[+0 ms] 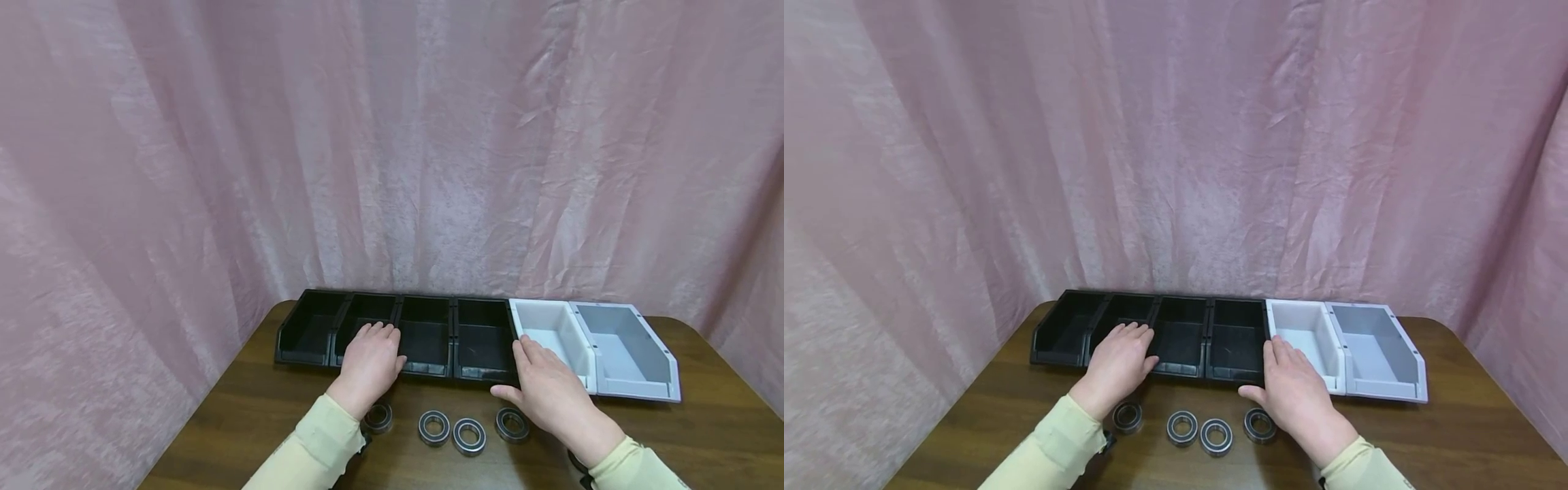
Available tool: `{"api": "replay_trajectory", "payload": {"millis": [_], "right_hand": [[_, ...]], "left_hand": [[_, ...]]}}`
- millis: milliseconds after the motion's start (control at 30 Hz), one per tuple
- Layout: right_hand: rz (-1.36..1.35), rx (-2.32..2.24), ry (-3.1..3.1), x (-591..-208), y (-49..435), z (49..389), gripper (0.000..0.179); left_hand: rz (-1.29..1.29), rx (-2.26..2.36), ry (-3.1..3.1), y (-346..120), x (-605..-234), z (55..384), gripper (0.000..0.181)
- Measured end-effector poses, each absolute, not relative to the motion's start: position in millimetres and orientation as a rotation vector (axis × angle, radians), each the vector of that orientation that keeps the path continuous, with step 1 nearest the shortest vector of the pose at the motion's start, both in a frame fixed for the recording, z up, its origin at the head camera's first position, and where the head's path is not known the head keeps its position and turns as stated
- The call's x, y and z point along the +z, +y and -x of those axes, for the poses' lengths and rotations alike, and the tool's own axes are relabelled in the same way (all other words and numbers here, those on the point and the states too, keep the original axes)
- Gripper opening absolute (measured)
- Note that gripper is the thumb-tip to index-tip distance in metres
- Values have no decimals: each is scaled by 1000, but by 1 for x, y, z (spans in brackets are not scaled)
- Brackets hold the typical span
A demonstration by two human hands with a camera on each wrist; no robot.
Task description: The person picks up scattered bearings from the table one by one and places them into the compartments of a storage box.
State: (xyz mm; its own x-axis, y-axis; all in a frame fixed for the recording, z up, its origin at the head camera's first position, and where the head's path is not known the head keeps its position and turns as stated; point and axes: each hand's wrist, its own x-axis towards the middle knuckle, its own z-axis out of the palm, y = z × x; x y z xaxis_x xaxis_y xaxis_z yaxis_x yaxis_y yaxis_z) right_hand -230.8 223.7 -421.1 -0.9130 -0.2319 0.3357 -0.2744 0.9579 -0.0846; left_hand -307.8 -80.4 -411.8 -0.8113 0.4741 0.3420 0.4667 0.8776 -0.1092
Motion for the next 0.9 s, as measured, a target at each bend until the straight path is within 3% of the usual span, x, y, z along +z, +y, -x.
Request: {"api": "replay_trajectory", "payload": {"millis": [300,900], "right_hand": [[-391,194,-2824,-420,229,227,89],[-417,153,-2769,-418,243,209,88]], "left_hand": [[757,47,-2584,-83,-414,311,34],[765,48,-2556,-84,-412,308,37]]}}
